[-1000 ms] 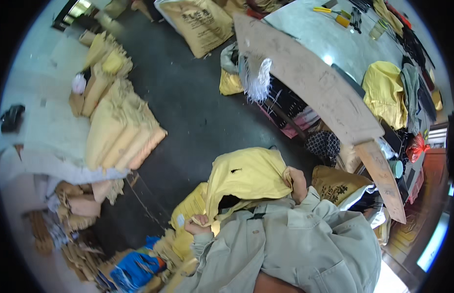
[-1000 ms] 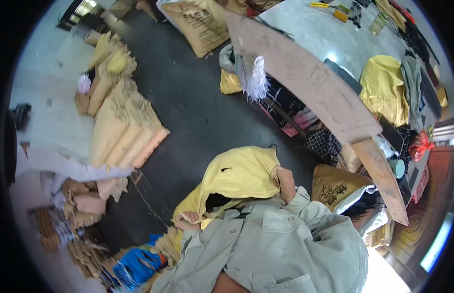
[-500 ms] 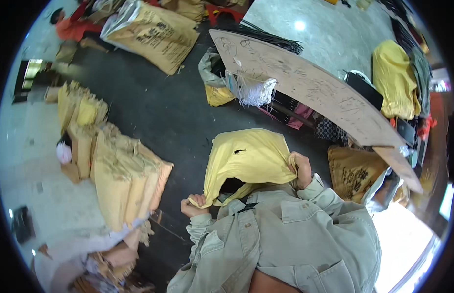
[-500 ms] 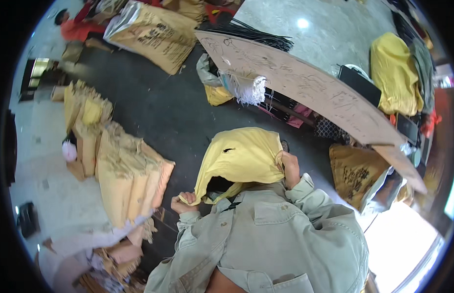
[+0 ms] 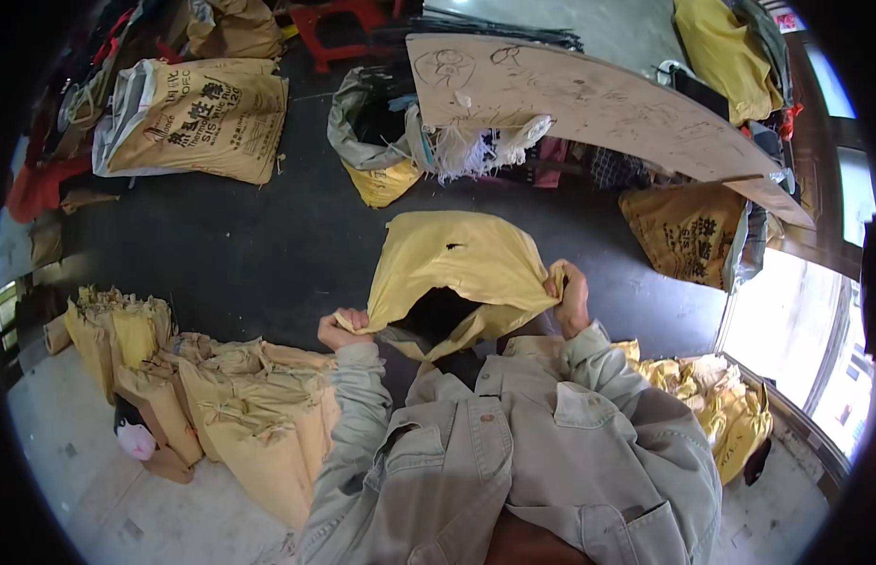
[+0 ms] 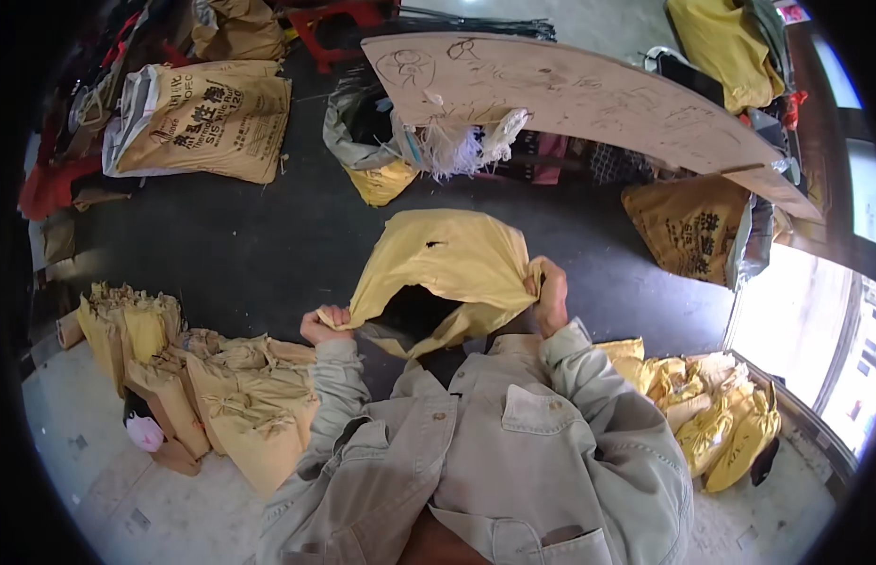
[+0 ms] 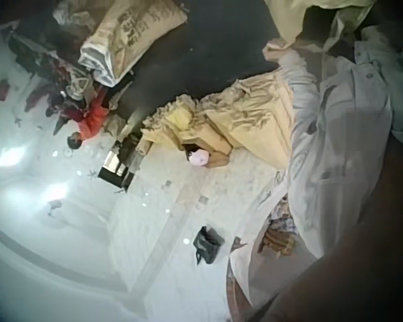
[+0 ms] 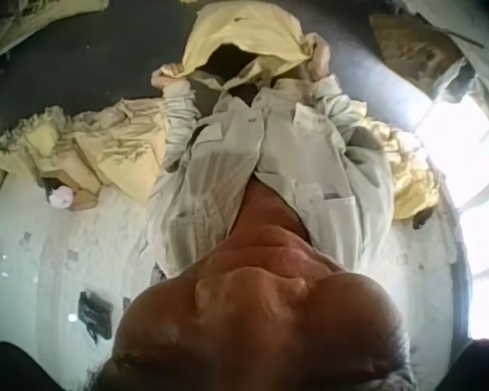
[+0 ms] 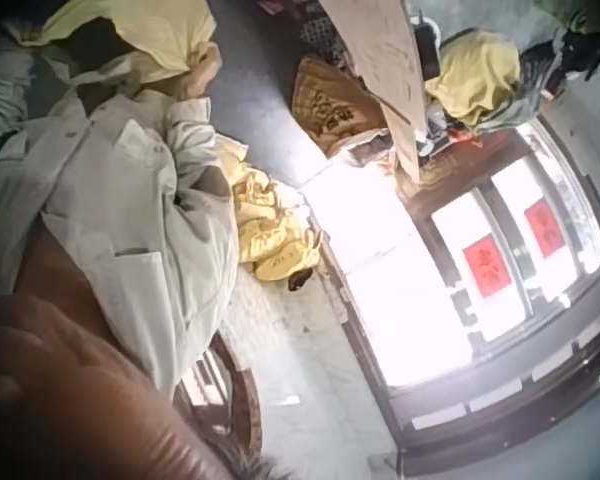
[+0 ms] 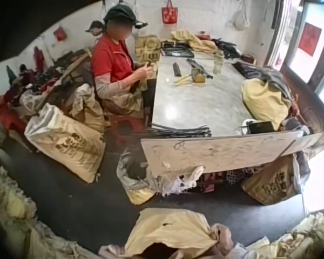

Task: Filling large yellow sacks with dark material and tying them shut with string.

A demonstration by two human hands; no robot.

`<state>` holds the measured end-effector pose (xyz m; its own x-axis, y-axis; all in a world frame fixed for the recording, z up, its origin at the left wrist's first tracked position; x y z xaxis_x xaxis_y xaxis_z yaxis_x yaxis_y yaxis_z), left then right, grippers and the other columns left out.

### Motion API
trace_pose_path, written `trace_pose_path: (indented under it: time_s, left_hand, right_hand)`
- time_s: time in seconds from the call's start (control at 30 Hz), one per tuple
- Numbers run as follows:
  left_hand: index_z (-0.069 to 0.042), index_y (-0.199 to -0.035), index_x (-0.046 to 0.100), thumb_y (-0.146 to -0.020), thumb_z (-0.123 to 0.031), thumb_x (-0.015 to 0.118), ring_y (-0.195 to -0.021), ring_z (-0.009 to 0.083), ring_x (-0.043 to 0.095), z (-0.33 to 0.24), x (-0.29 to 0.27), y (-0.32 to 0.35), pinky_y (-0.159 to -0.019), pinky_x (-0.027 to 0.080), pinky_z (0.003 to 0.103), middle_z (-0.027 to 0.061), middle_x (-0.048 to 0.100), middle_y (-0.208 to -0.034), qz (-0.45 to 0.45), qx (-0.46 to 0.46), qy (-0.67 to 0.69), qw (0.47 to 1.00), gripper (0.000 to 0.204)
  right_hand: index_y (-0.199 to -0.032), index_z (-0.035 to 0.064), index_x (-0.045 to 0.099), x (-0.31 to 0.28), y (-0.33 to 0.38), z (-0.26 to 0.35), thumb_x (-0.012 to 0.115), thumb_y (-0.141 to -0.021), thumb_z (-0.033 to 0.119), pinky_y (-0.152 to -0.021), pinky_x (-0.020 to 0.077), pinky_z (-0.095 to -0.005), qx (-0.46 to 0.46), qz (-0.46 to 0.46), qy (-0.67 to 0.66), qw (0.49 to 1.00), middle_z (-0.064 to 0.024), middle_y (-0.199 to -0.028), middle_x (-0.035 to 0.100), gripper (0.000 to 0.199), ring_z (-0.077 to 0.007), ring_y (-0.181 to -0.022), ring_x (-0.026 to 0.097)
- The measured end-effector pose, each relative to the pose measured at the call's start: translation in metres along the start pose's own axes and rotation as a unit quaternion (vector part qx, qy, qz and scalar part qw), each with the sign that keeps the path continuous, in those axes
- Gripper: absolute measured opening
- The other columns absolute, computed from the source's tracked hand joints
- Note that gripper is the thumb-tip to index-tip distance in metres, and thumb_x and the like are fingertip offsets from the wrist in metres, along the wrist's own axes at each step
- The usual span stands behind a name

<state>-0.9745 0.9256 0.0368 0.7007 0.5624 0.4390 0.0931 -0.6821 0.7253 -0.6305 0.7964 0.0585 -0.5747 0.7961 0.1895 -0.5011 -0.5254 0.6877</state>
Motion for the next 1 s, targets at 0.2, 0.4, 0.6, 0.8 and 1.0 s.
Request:
trace_pose_path:
  time_s: [0.2,0.4,0.6,0.8,1.0]
  left_hand:
    - [-0.01,-0.047,0.032,-0.061,-0.02,0.039,-0.037,0.0174,0.029,-0.016,0.038,-0.069,-0.04,0.028,0.031,0.0053,0.031,-0.043,-0.037,0.01,-0.012,0.999,0.02]
    - [-0.008,-0.052,0.036,-0.063,-0.018,0.039,-0.044,0.02,0.036,-0.024,0.093,-0.165,-0.048,0.035,0.032,0.0065,0.036,-0.05,0.025,0.009,0.025,0.999,0.015]
    - [-0.003,-0.066,0.043,-0.066,-0.017,0.035,-0.062,0.0268,0.047,-0.025,0.133,-0.217,-0.064,0.041,0.04,0.0124,0.048,-0.067,-0.076,0.087,0.041,0.992,0.017]
    - [0.002,-0.084,0.049,-0.071,-0.018,0.032,-0.076,0.0308,0.053,-0.007,0.164,-0.229,-0.074,0.043,0.044,0.0162,0.054,-0.084,-0.077,0.081,-0.043,0.993,0.029]
    - [0.002,-0.099,0.051,-0.077,-0.021,0.031,-0.092,0.0298,0.054,-0.017,0.153,-0.238,-0.082,0.041,0.046,0.0177,0.054,-0.103,-0.082,0.084,-0.125,0.985,0.038]
  right_hand:
    - [-0.058,0.0056,0.043,0.038,-0.07,0.021,0.034,-0.08,0.016,-0.044,0.0276,-0.0245,-0.023,0.055,-0.005,0.998,-0.0036,-0.046,0.036,0.025,-0.0124,-0.04,0.032]
    - [-0.062,0.0048,0.045,0.067,-0.159,0.045,0.036,-0.078,0.017,-0.051,0.0342,-0.0281,-0.071,0.029,-0.235,0.969,-0.0054,-0.051,0.041,0.022,-0.0185,-0.05,0.041]
    - [-0.069,0.0025,0.048,0.059,-0.159,0.001,0.039,-0.078,0.011,-0.059,0.0391,-0.0324,-0.258,0.116,0.068,0.957,-0.0106,-0.063,0.047,0.014,-0.0241,-0.062,0.047]
    - [-0.084,0.0023,0.053,0.043,-0.182,0.004,0.043,-0.076,0.004,-0.071,0.0417,-0.0331,-0.349,0.163,0.45,0.806,-0.0151,-0.078,0.051,0.013,-0.0285,-0.077,0.052]
    - [-0.09,0.0015,0.055,0.073,-0.143,0.033,0.048,-0.074,0.003,-0.068,0.0425,-0.0292,-0.444,0.056,0.292,0.845,-0.0109,-0.081,0.055,0.018,-0.022,-0.08,0.055]
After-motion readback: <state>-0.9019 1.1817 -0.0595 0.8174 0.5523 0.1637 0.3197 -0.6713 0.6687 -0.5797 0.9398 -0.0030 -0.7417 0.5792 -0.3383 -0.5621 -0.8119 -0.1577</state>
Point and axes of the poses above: each hand's wrist, its own y-axis away from the middle knuckle, its own x-axis out of the palm, z = x × y, the point moved 2 cm from there along -y, towards the middle knuckle
